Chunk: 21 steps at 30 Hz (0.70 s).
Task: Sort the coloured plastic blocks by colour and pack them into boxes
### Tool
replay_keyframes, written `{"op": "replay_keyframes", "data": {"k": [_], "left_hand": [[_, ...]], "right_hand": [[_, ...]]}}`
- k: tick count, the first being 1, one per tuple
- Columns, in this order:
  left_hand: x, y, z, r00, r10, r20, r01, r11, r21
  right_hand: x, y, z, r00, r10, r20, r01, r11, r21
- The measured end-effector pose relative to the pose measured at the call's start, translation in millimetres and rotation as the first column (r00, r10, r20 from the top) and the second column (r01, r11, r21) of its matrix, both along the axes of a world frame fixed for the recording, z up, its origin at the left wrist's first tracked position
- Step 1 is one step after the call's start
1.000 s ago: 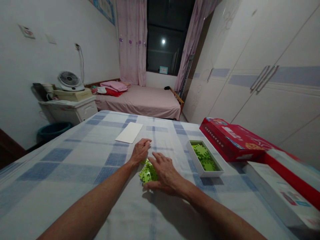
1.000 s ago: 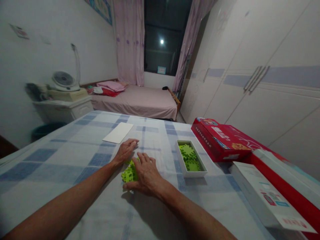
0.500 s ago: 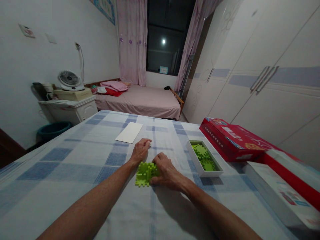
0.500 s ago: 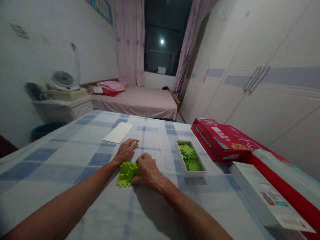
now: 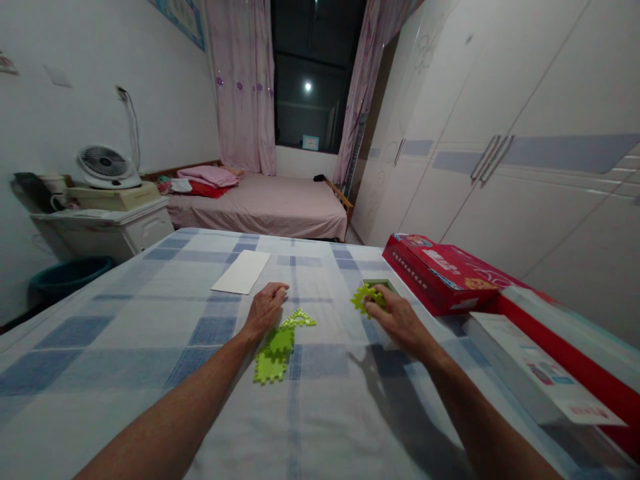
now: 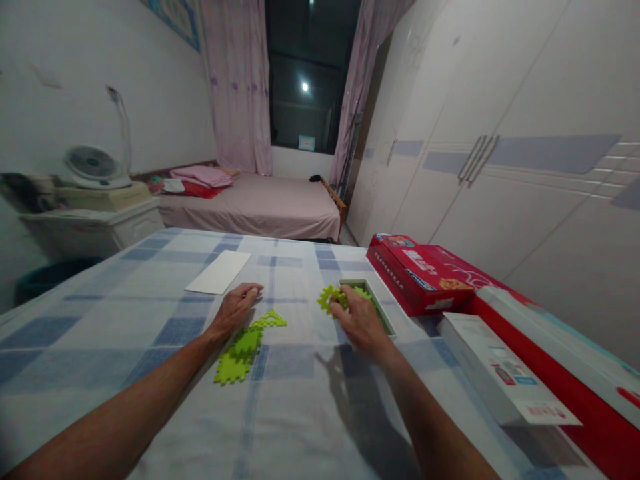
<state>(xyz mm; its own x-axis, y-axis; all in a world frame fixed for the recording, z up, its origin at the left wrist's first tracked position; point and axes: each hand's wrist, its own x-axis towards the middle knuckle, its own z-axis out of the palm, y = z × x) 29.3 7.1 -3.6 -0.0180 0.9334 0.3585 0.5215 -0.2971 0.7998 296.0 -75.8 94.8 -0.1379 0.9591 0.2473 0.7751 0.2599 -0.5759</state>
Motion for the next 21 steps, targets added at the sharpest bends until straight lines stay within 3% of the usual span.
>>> {"op": "replay_keyframes", "data": {"k": [5,7,10,13,17,19,21], "left_hand": [[-1,0,0.3,1.000,0.002,-0.004,-0.002,1.000,-0.002],[-1,0,0.0,1.000,0.002,-0.007,-0.002,1.000,0.003],[-1,0,-0.3,1.000,0.000,-0.002,0.000,1.000,0.008],[-2,-1,0.9,1.000,-0.001,0.013,0.001,1.000,-0.017],[-1,-2,2.6,0.999,0.016,0.034,-0.015,0.999,-0.041],[-1,-1,2.2,0.999,0.030,0.040,-0.028,0.999,-0.032],[-1,0,1.1,0.998,0.038,0.040,-0.038,0.999,-0.019]], "right_hand": [[69,8,-4.8,0.991,-0.108,0.074,0.118,0.982,-0.145],[77,8,-9.9,0.975,-0.172,0.138,0.181,0.982,-0.059],[62,3,-10.7,0.957,-0.249,0.152,0.228,0.963,0.141],[24,-3,-7.4,0.990,-0.072,0.123,0.048,0.981,0.190],[-36,2,-19.1,0.943,0.296,0.151,-0.312,0.945,0.099],[-61,12,-33.7,0.895,0.390,0.217,-0.407,0.913,0.040],[-80,22,-49.4,0.864,0.404,0.301,-0.421,0.907,-0.010]]}}
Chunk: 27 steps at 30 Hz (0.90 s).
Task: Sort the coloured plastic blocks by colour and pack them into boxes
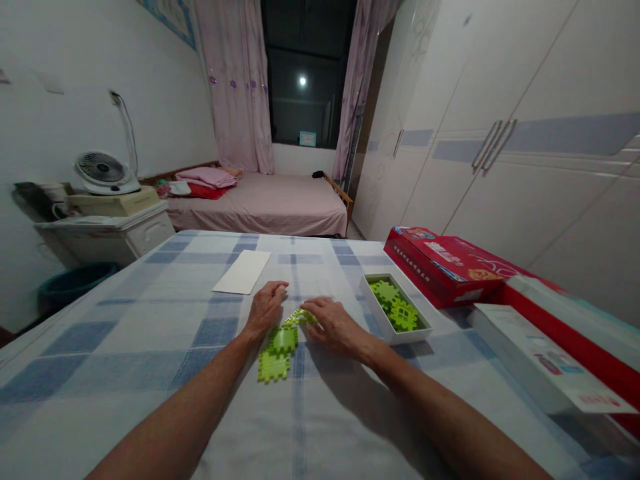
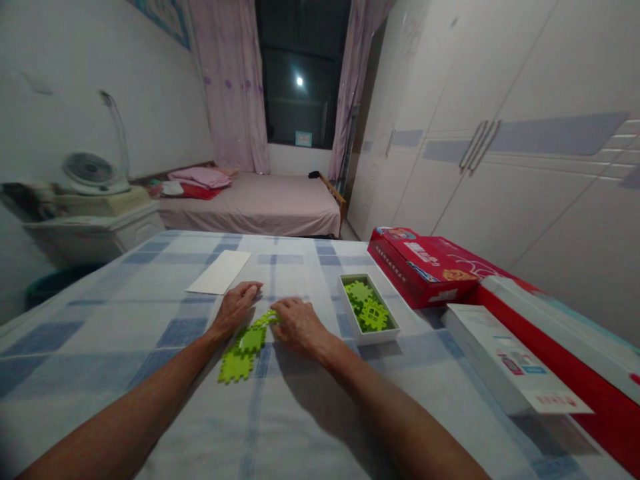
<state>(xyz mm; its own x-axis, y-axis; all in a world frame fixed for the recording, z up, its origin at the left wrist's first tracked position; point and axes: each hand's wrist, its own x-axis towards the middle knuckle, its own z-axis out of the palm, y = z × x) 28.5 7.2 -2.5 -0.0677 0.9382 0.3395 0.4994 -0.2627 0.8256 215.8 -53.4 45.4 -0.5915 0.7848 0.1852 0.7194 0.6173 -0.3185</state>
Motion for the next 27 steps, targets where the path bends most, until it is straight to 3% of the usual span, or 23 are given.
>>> {"op": "replay_keyframes", "data": {"k": [6,11,15,23,27], "left_hand": [[2,-2,1.6,1.000,-0.012,0.004,0.012,1.000,-0.003],[4,-2,4.8,0.999,-0.001,0.034,0.001,1.000,-0.013],[4,1,2.3,0.994,0.008,0.106,-0.006,1.000,-0.016],[6,4,-2.5,0.989,0.025,0.142,-0.023,1.000,-0.015],[6,2,0.2,0.992,0.025,0.128,-0.024,1.000,-0.015]], "right_hand": [[-16,13,-23.9,0.987,-0.117,0.106,0.107,0.989,0.100],[-5,7,-21.0,0.977,-0.198,-0.078,0.204,0.975,0.086],[-11,-7,-16.2,0.981,-0.028,-0.194,0.035,0.999,0.035],[-35,-39,-20.9,0.982,0.185,-0.024,-0.183,0.982,0.055],[-41,-43,-19.7,0.985,0.167,0.030,-0.169,0.983,0.073]]}}
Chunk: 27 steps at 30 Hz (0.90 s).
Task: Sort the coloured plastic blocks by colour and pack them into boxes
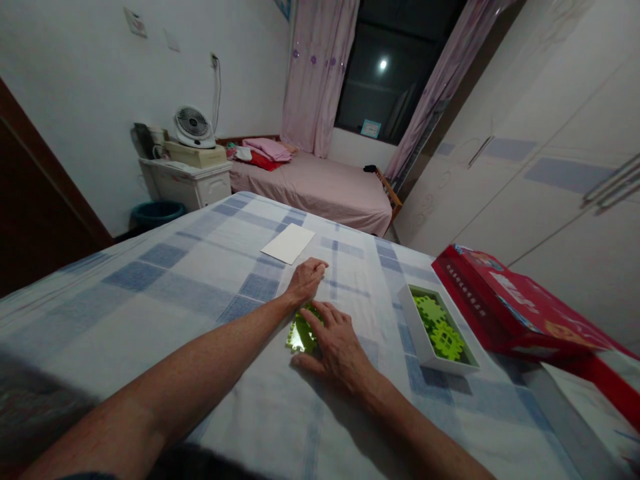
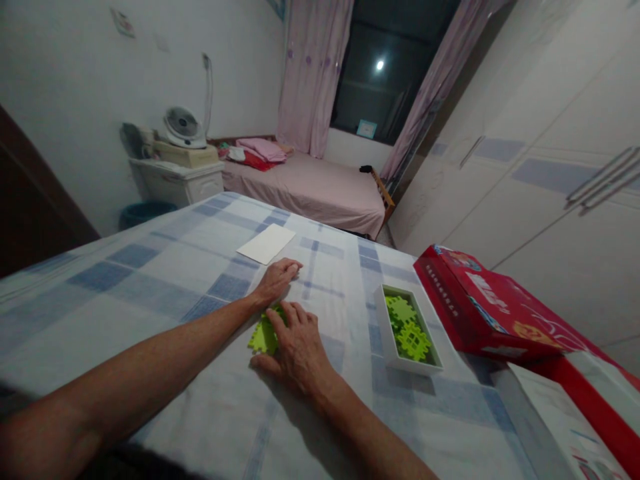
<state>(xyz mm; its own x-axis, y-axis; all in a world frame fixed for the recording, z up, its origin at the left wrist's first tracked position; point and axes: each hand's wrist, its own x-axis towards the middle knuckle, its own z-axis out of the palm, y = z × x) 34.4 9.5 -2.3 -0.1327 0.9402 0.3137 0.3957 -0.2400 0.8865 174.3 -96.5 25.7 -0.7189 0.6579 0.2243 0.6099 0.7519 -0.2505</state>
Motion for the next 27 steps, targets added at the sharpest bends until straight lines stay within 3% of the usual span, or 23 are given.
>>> {"op": "replay_keyframes", "data": {"k": [6,11,13,16,19,22,25,27], "left_hand": [[0,-3,5.8,0.999,0.008,-0.041,-0.008,1.000,0.003],[-1,-3,4.5,0.999,-0.013,-0.044,0.014,1.000,0.009],[-1,-3,3.1,0.999,-0.024,-0.021,0.024,1.000,0.007],[-1,-3,1.1,0.999,-0.041,0.023,0.041,0.999,-0.010],[-3,-2,-0.5,0.997,-0.061,0.040,0.062,0.998,-0.017],[-5,-2,-1.0,0.998,-0.069,0.001,0.069,0.997,-0.014],[-7,-2,0.4,0.996,-0.065,-0.058,0.064,0.998,-0.013],[-7,-3,1.6,0.995,-0.058,-0.081,0.057,0.998,-0.013]], "right_hand": [[3,15,-1.2,0.998,-0.057,-0.004,0.058,0.996,0.069],[12,29,-10.6,0.964,-0.214,-0.160,0.218,0.976,0.009],[18,31,-4.7,0.944,-0.253,-0.211,0.248,0.967,-0.053],[37,32,21.0,0.895,-0.339,-0.290,0.321,0.941,-0.109],[74,33,54.1,0.800,-0.483,-0.355,0.491,0.868,-0.076],[121,33,71.8,0.666,-0.659,-0.350,0.681,0.728,-0.075],[160,33,66.3,0.554,-0.777,-0.298,0.776,0.612,-0.152],[177,33,55.1,0.550,-0.790,-0.270,0.767,0.606,-0.211]]}}
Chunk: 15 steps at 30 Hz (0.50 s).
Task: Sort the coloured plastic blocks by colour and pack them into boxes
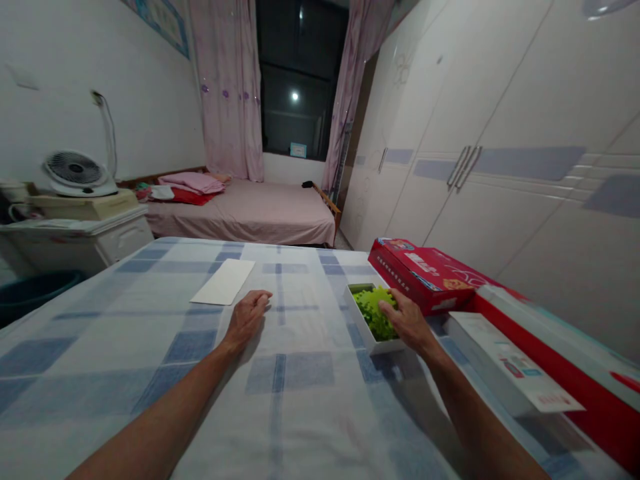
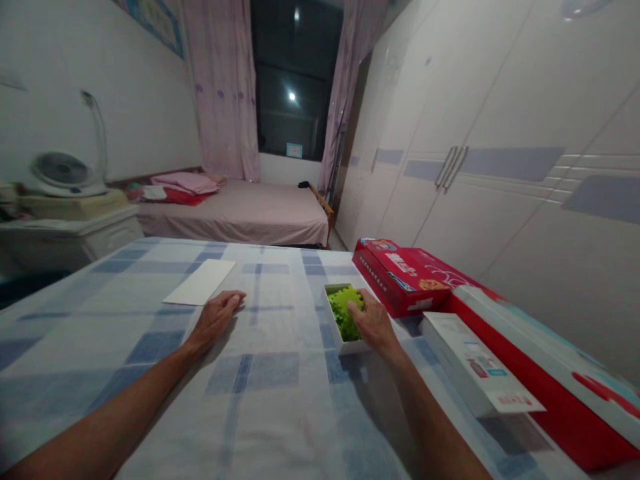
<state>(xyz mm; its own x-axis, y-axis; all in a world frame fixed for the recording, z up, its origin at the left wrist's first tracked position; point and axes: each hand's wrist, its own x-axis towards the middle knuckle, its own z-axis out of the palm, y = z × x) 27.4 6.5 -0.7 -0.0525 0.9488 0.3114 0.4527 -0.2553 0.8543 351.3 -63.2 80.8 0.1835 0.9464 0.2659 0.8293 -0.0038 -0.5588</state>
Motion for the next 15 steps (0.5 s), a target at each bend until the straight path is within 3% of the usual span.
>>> {"op": "replay_keyframes", "data": {"k": [3,7,12,15], "left_hand": [[0,-1,0.6,1.000,-0.002,0.008,0.002,1.000,-0.010],[1,-5,2.8,0.999,0.001,0.046,0.000,1.000,-0.013],[-3,-6,14.2,0.975,0.074,-0.210,-0.041,0.987,0.157],[-11,-1,18.2,0.884,0.196,-0.424,-0.132,0.976,0.175]], "right_hand": [[14,1,-17.3,0.999,0.025,-0.046,-0.022,0.998,0.055],[27,3,-34.1,0.988,-0.043,-0.149,0.066,0.986,0.152],[41,4,-49.9,0.953,-0.097,-0.289,0.132,0.986,0.105],[42,5,-56.3,0.933,-0.048,-0.358,0.071,0.996,0.051]]}}
